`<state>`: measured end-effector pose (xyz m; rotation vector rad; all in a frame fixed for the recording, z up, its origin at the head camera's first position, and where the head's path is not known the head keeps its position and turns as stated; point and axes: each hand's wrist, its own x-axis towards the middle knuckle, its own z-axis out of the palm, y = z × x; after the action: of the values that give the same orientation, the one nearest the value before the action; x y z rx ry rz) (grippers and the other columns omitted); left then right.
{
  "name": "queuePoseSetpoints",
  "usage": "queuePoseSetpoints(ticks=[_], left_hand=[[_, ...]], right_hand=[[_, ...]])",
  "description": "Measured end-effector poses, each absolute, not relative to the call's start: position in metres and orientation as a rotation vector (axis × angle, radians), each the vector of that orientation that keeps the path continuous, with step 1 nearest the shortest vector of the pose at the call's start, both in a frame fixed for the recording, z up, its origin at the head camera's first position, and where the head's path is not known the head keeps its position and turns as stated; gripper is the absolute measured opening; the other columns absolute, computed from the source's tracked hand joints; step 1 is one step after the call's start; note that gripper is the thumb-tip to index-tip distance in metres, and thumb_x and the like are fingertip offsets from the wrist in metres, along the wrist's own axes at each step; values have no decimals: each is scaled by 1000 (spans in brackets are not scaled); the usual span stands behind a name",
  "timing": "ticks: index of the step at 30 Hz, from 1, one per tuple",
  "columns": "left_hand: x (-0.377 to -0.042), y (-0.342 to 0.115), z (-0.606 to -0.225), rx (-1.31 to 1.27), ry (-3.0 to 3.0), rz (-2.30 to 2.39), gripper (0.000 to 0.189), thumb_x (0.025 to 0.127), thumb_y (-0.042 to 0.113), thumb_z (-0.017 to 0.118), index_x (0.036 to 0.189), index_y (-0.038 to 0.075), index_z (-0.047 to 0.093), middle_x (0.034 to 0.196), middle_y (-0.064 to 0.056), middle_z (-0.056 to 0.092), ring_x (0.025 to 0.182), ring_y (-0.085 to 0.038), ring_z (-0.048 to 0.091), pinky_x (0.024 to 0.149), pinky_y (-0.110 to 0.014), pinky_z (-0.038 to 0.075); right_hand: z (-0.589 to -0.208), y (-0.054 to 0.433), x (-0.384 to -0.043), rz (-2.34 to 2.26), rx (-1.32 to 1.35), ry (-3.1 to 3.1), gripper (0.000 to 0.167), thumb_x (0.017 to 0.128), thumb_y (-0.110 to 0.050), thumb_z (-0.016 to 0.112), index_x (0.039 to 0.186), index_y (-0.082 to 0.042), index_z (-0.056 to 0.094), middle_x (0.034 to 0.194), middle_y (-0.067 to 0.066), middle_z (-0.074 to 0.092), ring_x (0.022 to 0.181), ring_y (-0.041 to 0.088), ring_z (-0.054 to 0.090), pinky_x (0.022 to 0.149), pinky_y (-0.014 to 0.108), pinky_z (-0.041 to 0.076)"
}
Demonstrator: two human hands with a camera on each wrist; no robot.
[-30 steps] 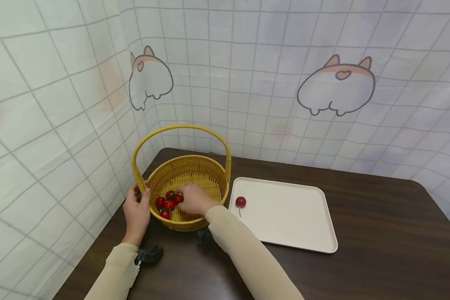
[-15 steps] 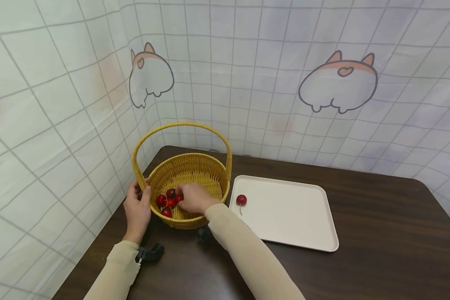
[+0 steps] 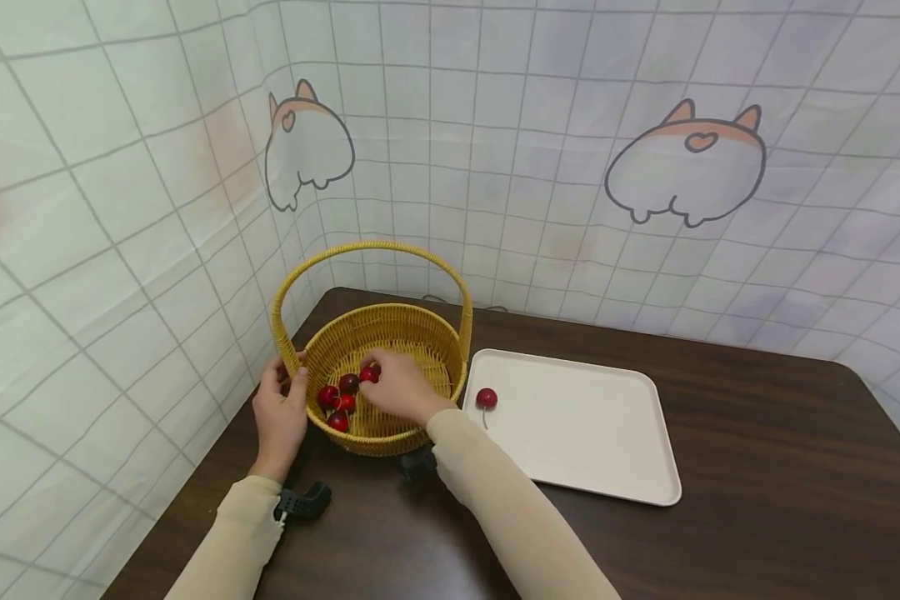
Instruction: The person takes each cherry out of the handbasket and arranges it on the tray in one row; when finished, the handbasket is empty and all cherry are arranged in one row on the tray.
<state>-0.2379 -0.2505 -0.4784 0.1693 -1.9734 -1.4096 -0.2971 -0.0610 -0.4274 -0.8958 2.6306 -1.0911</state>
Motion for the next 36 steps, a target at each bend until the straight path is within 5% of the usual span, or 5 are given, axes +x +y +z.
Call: queuePoseSetpoints(ticks=[11, 23, 36], left_hand=[[-240, -250, -478, 160, -1964, -1387, 31, 99, 17, 59, 127, 6, 59, 117, -9, 65, 94, -19, 62, 69, -18, 44], [-239, -251, -476, 173, -1953, -1412, 31, 99, 19, 57, 128, 7, 59, 120, -10, 65, 95, -17, 60, 74, -19, 44], [-240, -243, -478, 192, -1959, -1405, 31, 99, 20, 57, 128, 8, 59, 118, -8, 65, 96, -18, 62, 74, -20, 45]], right_hand=[[-416, -8, -280, -1520, -717, 2564, 34, 89, -17, 70, 121, -14, 62, 115, 1, 65, 90, 18, 62, 68, 30, 54], [-422, 50, -255, -1945, -730, 2304, 37, 90, -5, 68, 126, -3, 60, 115, 15, 62, 88, 27, 67, 75, 30, 55], [-439, 114, -268, -1944, -619, 2451, 44, 88, -4, 71, 128, 0, 55, 118, 18, 61, 83, 27, 66, 67, 30, 56]])
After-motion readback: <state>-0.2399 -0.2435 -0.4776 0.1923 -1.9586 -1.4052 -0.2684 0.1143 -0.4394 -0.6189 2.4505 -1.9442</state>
